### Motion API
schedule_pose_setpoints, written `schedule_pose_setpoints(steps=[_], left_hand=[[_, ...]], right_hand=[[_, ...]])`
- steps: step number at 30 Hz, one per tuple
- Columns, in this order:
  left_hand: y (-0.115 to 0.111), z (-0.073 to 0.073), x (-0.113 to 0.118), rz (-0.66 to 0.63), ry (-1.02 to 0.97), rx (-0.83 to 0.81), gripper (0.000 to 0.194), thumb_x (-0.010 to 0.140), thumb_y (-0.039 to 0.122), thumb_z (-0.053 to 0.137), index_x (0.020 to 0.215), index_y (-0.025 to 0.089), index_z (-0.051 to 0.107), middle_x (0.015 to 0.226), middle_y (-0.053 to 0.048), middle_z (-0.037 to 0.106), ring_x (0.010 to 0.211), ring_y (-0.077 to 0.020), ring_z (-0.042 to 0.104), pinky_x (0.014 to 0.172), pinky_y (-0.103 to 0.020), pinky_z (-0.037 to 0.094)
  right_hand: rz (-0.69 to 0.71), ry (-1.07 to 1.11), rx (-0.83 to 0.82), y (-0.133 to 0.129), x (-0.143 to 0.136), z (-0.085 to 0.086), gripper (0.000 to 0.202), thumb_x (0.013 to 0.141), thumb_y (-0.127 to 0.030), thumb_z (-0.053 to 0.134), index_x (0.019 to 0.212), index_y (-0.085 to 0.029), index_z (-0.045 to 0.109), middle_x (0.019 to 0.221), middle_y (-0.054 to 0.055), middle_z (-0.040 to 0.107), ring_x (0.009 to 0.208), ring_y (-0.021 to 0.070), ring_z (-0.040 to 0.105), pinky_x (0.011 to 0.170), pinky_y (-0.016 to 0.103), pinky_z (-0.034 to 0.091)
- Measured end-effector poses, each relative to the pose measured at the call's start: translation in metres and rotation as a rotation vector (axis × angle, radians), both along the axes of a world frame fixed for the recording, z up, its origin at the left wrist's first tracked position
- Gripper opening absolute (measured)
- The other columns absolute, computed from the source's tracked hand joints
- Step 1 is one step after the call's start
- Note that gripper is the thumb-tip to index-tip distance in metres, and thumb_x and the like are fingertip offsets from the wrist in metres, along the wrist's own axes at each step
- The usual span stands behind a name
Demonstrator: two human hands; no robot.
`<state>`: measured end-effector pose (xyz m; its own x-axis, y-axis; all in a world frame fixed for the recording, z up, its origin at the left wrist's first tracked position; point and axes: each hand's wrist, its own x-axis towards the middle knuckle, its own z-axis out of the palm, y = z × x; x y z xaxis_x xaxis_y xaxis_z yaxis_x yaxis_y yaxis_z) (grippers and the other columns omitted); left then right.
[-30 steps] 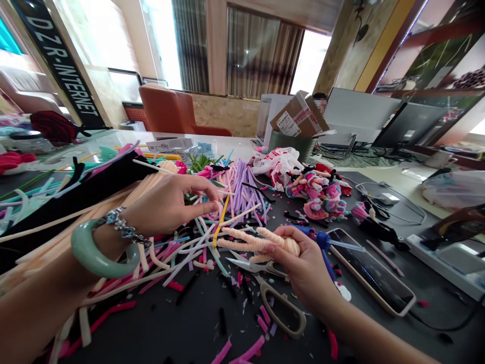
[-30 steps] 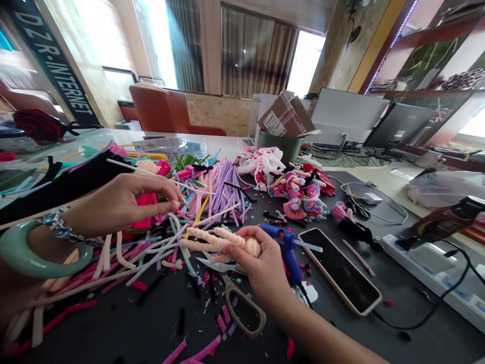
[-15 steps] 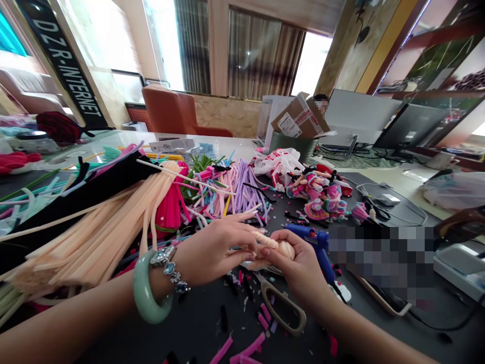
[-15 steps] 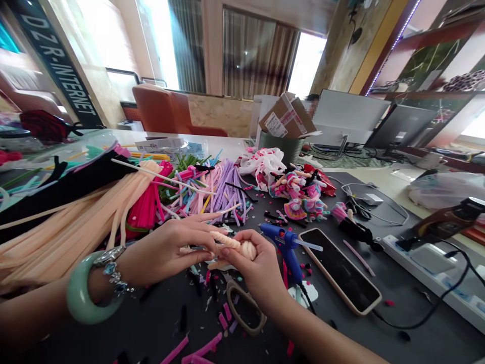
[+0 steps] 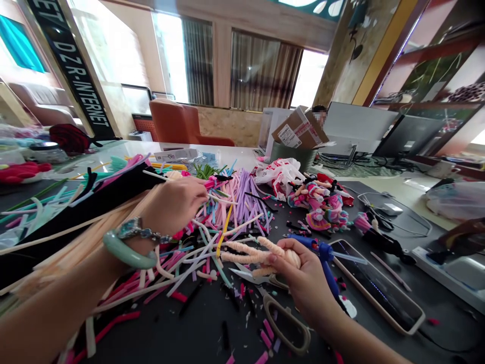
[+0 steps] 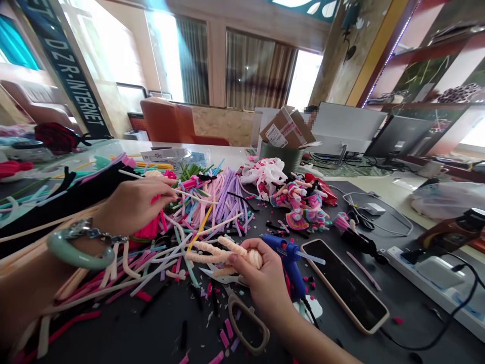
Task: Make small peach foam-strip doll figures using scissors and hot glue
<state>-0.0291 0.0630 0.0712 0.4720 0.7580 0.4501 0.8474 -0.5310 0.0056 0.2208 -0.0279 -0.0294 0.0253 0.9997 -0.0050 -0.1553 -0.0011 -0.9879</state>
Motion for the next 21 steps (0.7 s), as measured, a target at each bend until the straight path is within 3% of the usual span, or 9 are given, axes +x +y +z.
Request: schedule_pose_setpoints(steps=[2, 5, 9, 13, 16, 17, 19, 21], left_hand=[[0.006, 0.006, -0.017, 0.14, 0.1, 0.001, 0.024, 0.087, 0.026, 0.042, 0.078, 0.017, 0.062, 0.091, -0.009, 0.067, 0.091, -0.0234, 0.061, 0.082, -0.034, 0.043], [0.011, 0.012, -0.039, 0.278, 0.13, -0.022, 0.027, 0.084, 0.021, 0.041, 0.063, 0.017, 0.056, 0.061, -0.006, 0.057, 0.061, -0.0215, 0.055, 0.06, -0.033, 0.035], [0.01, 0.018, -0.051, 0.339, 0.183, -0.173, 0.026, 0.08, 0.025, 0.051, 0.056, 0.016, 0.056, 0.055, -0.002, 0.055, 0.05, -0.0151, 0.047, 0.055, -0.028, 0.028], [-0.002, 0.03, -0.044, 0.149, 0.238, -0.404, 0.019, 0.081, 0.026, 0.055, 0.067, 0.017, 0.065, 0.066, 0.001, 0.063, 0.063, -0.0149, 0.056, 0.062, -0.023, 0.037], [-0.019, 0.041, -0.04, -0.242, 0.182, -0.792, 0.017, 0.085, 0.031, 0.055, 0.081, 0.02, 0.067, 0.086, 0.002, 0.068, 0.089, -0.0148, 0.06, 0.081, -0.021, 0.043], [-0.025, 0.044, -0.04, -0.278, 0.118, -0.835, 0.017, 0.084, 0.033, 0.056, 0.082, 0.022, 0.068, 0.097, 0.002, 0.068, 0.106, -0.0168, 0.056, 0.091, -0.024, 0.041], [-0.036, 0.048, -0.04, -0.341, 0.033, -0.776, 0.02, 0.082, 0.04, 0.059, 0.079, 0.024, 0.069, 0.116, 0.001, 0.064, 0.124, -0.0205, 0.045, 0.102, -0.032, 0.035], [-0.042, 0.049, -0.035, -0.318, 0.009, -0.618, 0.023, 0.082, 0.044, 0.058, 0.078, 0.025, 0.071, 0.128, 0.0, 0.057, 0.126, -0.0233, 0.044, 0.106, -0.04, 0.031]], right_hand=[[0.0, 0.017, 0.0, 0.001, -0.001, 0.0, 0.033, 0.07, -0.036, 0.076, 0.087, -0.019, 0.054, 0.07, -0.003, 0.054, 0.061, 0.0115, 0.052, 0.054, 0.023, 0.04], [0.0, 0.038, -0.009, 0.002, -0.002, 0.001, 0.034, 0.068, -0.037, 0.076, 0.085, -0.018, 0.054, 0.07, -0.003, 0.055, 0.062, 0.0121, 0.054, 0.056, 0.024, 0.043], [-0.001, 0.057, -0.028, 0.003, -0.004, 0.001, 0.033, 0.068, -0.036, 0.077, 0.084, -0.018, 0.054, 0.068, -0.004, 0.054, 0.059, 0.0099, 0.052, 0.053, 0.021, 0.041], [-0.023, 0.066, -0.032, 0.002, -0.003, -0.002, 0.032, 0.069, -0.035, 0.077, 0.085, -0.019, 0.055, 0.068, -0.005, 0.055, 0.058, 0.0086, 0.05, 0.052, 0.019, 0.039], [-0.035, 0.077, -0.025, 0.002, -0.001, -0.003, 0.031, 0.071, -0.036, 0.075, 0.088, -0.019, 0.056, 0.07, -0.004, 0.057, 0.06, 0.0103, 0.053, 0.054, 0.021, 0.041], [-0.033, 0.084, -0.023, 0.002, -0.001, -0.003, 0.031, 0.071, -0.037, 0.074, 0.088, -0.019, 0.055, 0.07, -0.003, 0.057, 0.061, 0.0115, 0.055, 0.055, 0.022, 0.043], [-0.019, 0.096, -0.024, 0.001, -0.002, -0.003, 0.031, 0.072, -0.038, 0.073, 0.089, -0.02, 0.055, 0.072, -0.002, 0.059, 0.063, 0.0136, 0.058, 0.058, 0.024, 0.046], [0.002, 0.103, -0.029, 0.0, -0.003, -0.002, 0.03, 0.072, -0.038, 0.073, 0.088, -0.02, 0.055, 0.072, -0.002, 0.06, 0.064, 0.0145, 0.059, 0.06, 0.026, 0.048]])
